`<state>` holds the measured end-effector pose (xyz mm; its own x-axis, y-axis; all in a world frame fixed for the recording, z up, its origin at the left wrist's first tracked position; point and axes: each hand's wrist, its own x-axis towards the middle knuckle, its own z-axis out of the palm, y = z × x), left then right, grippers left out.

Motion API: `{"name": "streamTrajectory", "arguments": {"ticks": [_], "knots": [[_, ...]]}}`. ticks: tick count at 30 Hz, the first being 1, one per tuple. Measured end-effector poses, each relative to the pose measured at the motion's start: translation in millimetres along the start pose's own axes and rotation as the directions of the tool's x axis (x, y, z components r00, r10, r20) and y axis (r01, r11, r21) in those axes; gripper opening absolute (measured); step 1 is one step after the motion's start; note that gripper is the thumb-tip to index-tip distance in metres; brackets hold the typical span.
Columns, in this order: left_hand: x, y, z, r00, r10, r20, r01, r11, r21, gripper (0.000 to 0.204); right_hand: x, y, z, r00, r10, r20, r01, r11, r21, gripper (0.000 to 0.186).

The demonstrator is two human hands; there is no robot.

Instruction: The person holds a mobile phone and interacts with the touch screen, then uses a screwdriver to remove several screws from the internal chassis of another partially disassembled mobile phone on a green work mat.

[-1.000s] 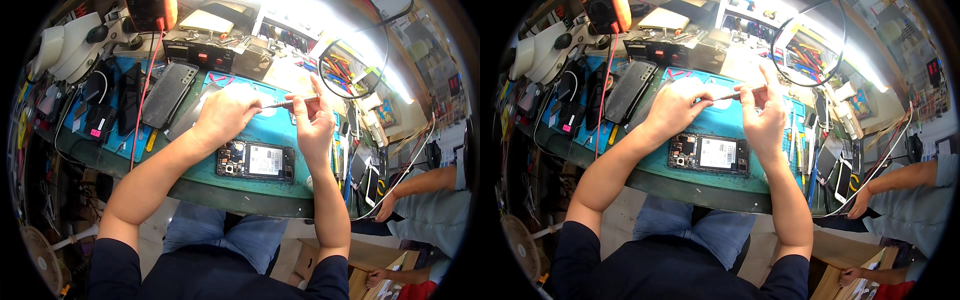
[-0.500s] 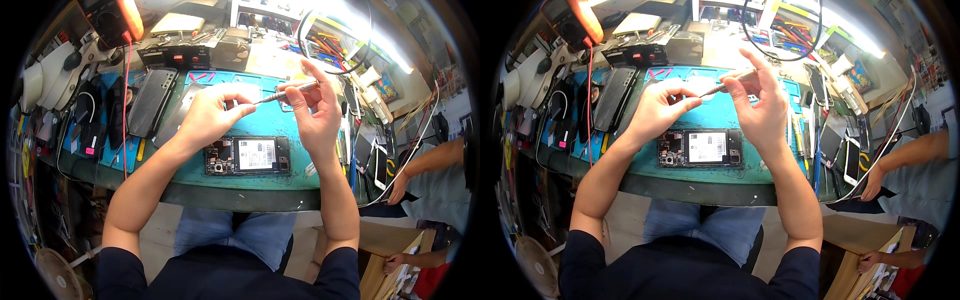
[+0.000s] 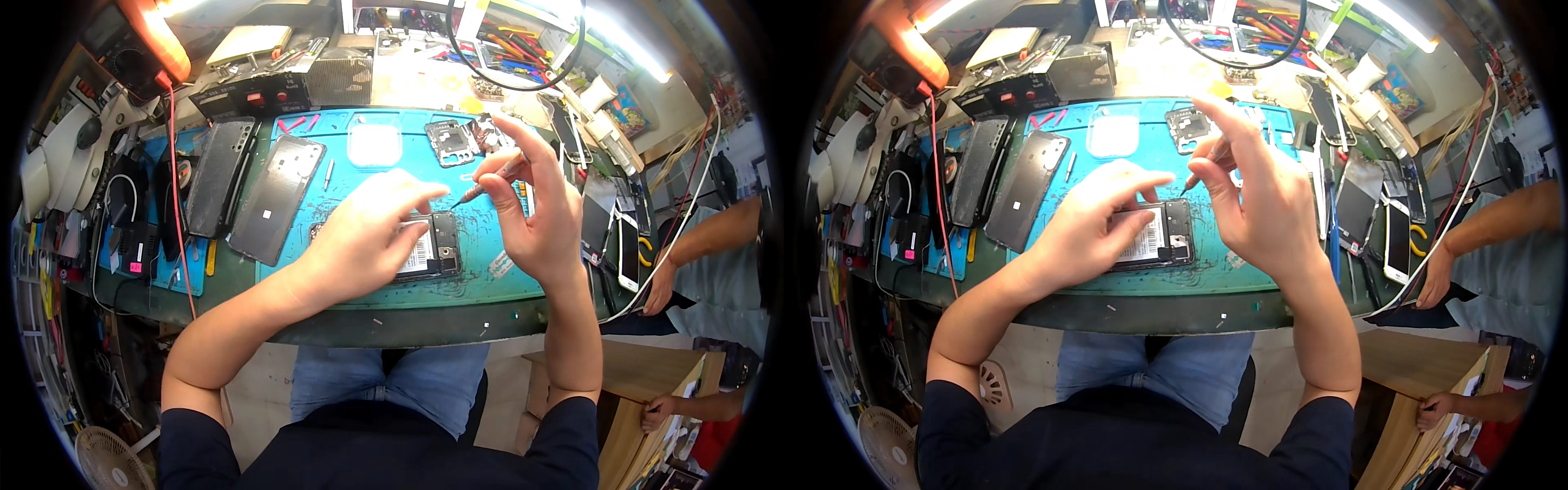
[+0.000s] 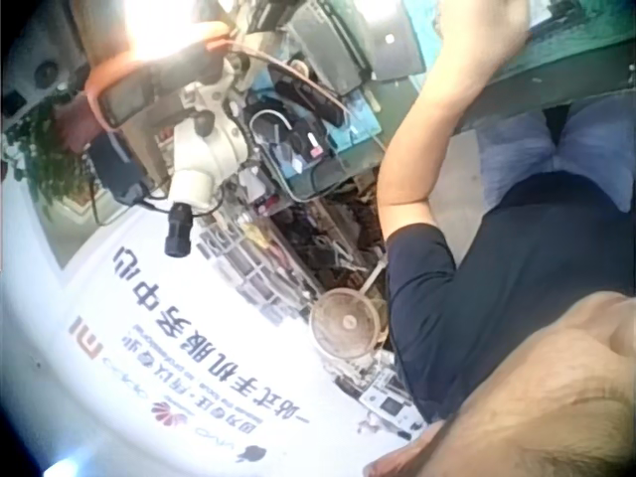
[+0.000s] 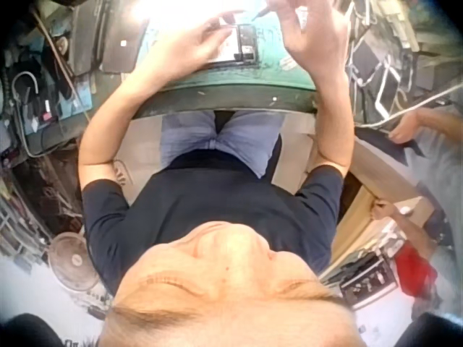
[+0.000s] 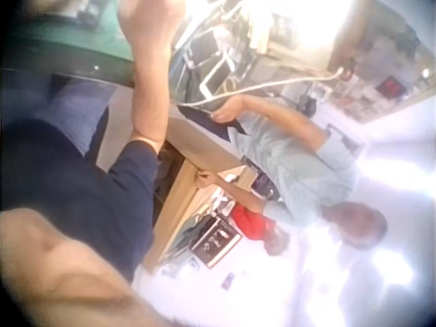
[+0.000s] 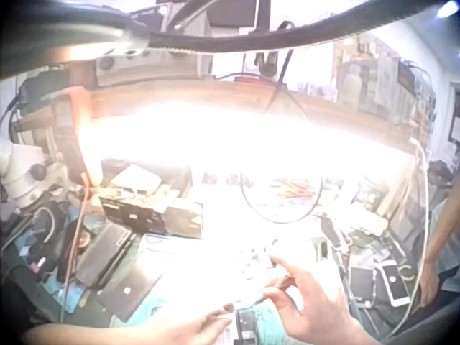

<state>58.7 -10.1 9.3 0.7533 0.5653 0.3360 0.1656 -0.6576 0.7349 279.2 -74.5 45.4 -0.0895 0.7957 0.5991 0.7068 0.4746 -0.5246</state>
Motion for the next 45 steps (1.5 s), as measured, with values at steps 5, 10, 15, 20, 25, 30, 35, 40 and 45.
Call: {"name": "streamTrajectory", "arguments": {"ticks": [5, 10, 15, 20, 25, 30, 35, 40, 45], "knots": [[5, -3, 13, 0.993, 0.117, 0.027, -0.117, 0.993, 0.016, 0.043, -1, 2, 2, 0.997, -0.048, 0.055, 0.052, 0.996, -0.069, 0.049], [4, 1, 11, 0.997, 0.045, 0.068, -0.044, 0.999, -0.020, 0.042, -3, 6, 6, 0.998, -0.056, 0.024, 0.056, 0.998, -0.028, 0.051], [5, 0, 11, 0.996, 0.059, 0.066, -0.058, 0.998, -0.017, 0.041, -2, 6, 5, 0.997, -0.048, 0.067, 0.052, 0.997, -0.062, 0.048], [5, 0, 14, 0.997, 0.078, 0.021, -0.077, 0.997, -0.031, 0.036, -2, 4, 3, 0.994, -0.050, 0.097, 0.054, 0.998, -0.037, 0.048], [4, -2, 12, 0.996, 0.054, 0.069, -0.055, 0.998, 0.004, 0.040, -2, 4, 2, 0.992, -0.030, 0.119, 0.024, 0.998, 0.055, 0.049], [3, -3, 12, 0.996, 0.060, 0.065, -0.061, 0.998, 0.007, 0.036, -2, 7, 4, 0.992, -0.070, 0.103, 0.061, 0.994, 0.086, 0.052], [4, -4, 14, 0.995, 0.092, 0.047, -0.091, 0.996, -0.013, 0.032, -3, 7, 2, 0.992, -0.044, 0.115, 0.040, 0.999, 0.034, 0.050], [3, -1, 11, 0.997, 0.052, 0.059, -0.054, 0.998, 0.018, 0.033, -2, -1, -5, 0.990, 0.029, 0.141, -0.020, 0.998, -0.066, 0.045], [6, -6, -5, 0.994, -0.063, -0.093, 0.062, 0.998, -0.019, 0.033, 0, -5, 8, 0.991, 0.128, 0.038, -0.134, 0.959, 0.249, 0.050]]}}
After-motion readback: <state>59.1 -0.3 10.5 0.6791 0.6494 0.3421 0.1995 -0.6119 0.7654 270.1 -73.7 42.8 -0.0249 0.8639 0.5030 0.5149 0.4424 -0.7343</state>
